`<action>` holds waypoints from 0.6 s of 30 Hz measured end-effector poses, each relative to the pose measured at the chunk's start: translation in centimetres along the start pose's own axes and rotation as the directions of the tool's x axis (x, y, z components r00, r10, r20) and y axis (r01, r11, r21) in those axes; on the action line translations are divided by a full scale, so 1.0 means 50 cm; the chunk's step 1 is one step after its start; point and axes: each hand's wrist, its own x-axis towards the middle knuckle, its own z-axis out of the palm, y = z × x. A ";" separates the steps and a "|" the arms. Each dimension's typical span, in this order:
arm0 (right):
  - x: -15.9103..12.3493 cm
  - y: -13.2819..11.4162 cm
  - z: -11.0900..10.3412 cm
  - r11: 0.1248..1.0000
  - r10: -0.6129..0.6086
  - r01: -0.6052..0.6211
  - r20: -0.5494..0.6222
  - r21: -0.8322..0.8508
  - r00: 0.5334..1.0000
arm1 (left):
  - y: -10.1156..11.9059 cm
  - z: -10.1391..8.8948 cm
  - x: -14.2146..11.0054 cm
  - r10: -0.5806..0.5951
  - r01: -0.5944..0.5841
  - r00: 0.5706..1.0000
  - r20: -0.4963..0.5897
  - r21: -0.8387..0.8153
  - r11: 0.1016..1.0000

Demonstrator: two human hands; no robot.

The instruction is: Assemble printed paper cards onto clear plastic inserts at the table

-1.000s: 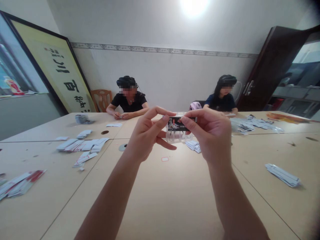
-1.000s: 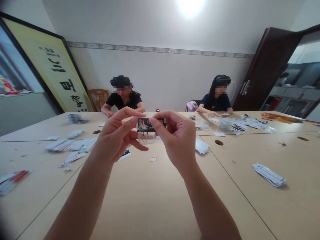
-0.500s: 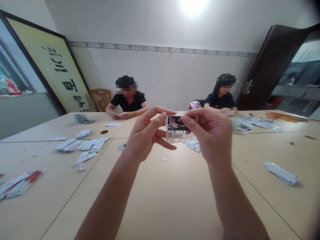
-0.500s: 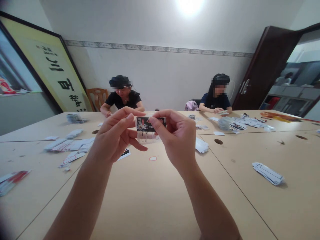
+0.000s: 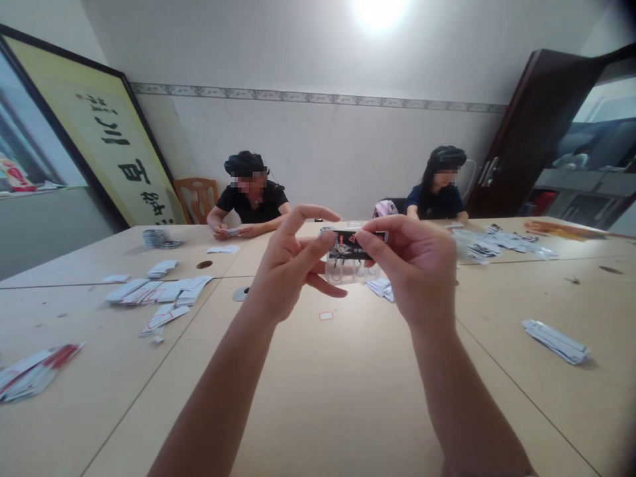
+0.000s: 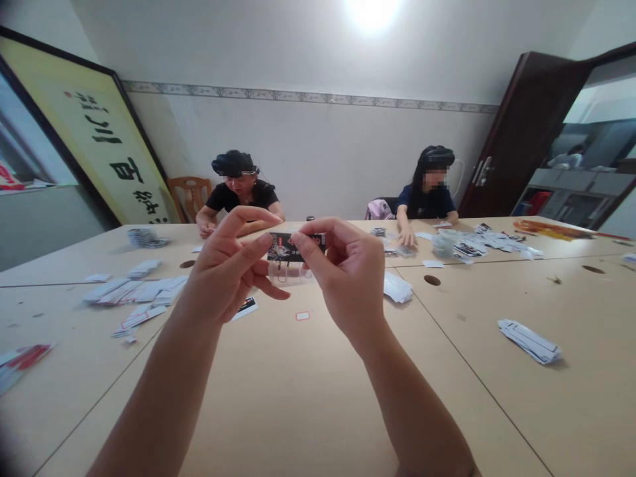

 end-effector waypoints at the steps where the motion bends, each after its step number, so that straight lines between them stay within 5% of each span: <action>1: 0.000 -0.001 0.000 1.000 0.010 -0.010 0.003 0.002 1.000 | 0.000 0.000 0.000 0.000 0.000 1.000 -0.002 0.002 1.000; 18: -0.001 0.013 0.005 1.000 0.003 -0.003 -0.006 0.015 1.000 | -0.003 0.002 -0.002 0.028 -0.027 0.999 -0.025 0.016 1.000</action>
